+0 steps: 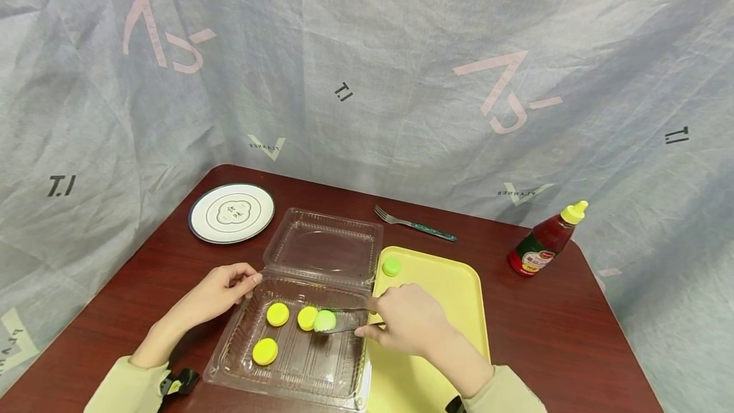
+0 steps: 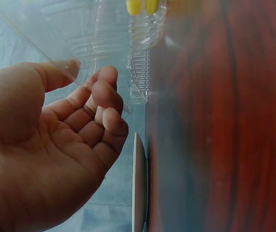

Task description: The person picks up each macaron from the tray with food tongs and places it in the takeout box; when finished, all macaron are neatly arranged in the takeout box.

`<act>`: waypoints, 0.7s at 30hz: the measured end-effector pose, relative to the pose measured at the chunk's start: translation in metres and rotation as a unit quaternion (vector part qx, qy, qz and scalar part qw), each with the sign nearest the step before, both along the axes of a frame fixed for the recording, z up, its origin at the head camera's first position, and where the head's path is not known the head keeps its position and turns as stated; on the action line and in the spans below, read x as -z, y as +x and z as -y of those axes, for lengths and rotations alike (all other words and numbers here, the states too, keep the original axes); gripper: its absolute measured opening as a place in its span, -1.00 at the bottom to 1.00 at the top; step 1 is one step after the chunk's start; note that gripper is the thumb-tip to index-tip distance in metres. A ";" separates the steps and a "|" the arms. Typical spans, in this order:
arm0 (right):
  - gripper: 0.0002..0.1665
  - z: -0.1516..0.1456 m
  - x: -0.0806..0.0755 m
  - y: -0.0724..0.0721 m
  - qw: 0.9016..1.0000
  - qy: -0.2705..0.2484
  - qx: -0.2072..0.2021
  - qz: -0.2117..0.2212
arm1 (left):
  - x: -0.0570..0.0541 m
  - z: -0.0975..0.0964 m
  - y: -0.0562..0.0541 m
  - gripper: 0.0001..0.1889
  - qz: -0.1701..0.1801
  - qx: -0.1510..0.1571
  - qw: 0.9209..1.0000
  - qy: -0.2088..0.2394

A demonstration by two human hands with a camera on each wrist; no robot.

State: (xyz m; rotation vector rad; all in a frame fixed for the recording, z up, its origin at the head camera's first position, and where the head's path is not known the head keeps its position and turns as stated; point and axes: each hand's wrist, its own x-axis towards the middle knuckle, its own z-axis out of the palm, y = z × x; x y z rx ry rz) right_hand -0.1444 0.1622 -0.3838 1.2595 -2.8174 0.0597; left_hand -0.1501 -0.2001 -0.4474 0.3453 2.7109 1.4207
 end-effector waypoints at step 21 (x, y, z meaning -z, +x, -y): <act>-0.49 0.025 0.012 0.014 0.998 0.024 -0.055 -0.003 | 0.000 0.000 0.000 -0.79 -0.005 0.002 1.000 -0.003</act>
